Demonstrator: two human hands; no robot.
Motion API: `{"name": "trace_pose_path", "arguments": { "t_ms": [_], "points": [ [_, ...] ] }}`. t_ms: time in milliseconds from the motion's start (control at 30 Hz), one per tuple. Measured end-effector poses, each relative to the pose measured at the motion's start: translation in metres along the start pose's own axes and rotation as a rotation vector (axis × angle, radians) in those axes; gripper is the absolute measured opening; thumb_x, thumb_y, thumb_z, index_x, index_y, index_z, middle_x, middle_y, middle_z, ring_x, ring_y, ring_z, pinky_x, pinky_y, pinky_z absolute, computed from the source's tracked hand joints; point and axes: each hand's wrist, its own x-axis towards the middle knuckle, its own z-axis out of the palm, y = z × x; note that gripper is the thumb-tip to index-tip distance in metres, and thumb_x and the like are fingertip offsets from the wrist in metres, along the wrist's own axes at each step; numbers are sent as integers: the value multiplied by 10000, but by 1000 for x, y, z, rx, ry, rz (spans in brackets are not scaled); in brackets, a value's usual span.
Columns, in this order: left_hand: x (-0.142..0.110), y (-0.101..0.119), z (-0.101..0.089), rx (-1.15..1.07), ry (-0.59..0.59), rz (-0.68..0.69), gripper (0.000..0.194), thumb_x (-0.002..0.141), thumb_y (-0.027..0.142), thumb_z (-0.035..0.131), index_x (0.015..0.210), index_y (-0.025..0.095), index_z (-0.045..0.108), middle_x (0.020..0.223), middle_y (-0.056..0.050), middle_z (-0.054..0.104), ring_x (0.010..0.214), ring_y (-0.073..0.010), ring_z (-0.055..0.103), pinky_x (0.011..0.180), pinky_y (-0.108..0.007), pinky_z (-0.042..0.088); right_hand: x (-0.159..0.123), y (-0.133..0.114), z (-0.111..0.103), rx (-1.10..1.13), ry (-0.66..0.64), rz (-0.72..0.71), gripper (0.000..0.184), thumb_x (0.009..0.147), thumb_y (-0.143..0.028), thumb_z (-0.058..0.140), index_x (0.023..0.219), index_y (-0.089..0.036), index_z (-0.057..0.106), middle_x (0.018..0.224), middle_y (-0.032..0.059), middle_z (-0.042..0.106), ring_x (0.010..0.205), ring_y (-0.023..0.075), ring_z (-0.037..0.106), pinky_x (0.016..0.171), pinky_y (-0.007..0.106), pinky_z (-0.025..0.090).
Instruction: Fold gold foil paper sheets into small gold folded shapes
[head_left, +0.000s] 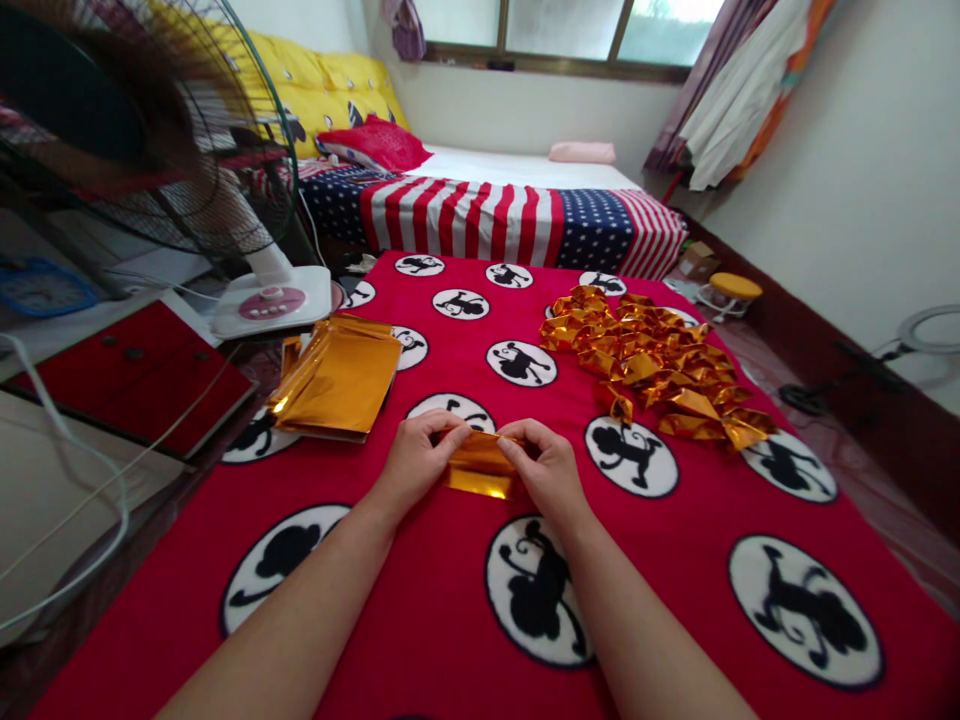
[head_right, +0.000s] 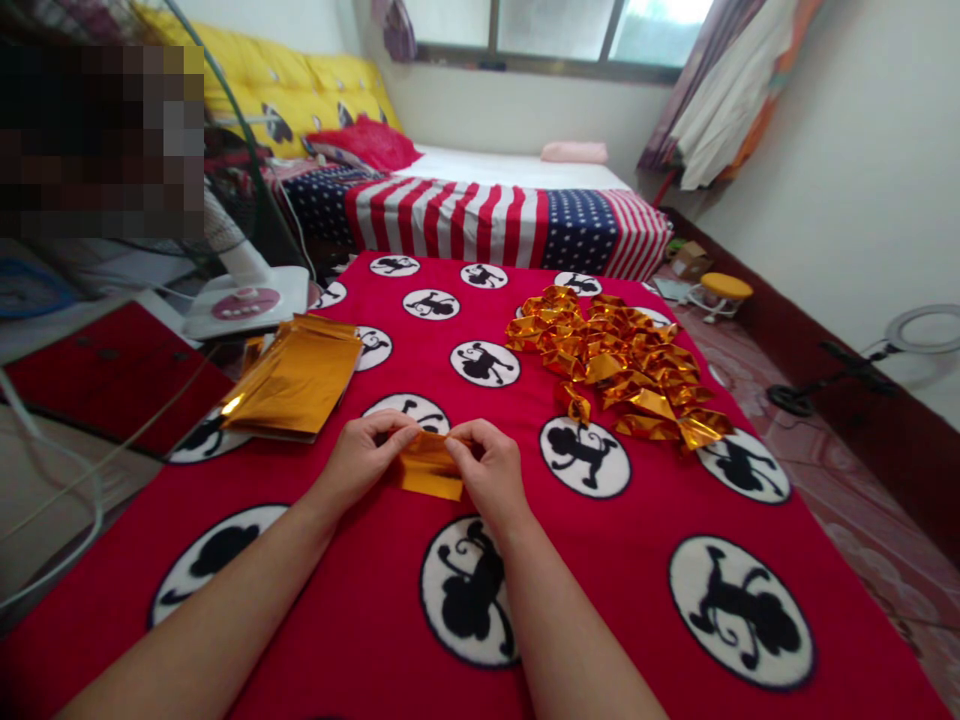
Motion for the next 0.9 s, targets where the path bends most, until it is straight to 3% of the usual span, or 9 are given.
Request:
{"name": "trace_pose_path", "arguments": {
  "t_ms": [900],
  "points": [
    [1, 2, -1, 31, -28, -23, 204, 859, 300, 597, 777, 161, 722, 812, -54, 727, 777, -178, 653, 719, -260, 482, 0, 0, 0, 1, 18, 1, 90, 799, -258, 643, 766, -187, 687, 761, 27, 680, 701, 165, 608, 643, 254, 463]
  ]
}}
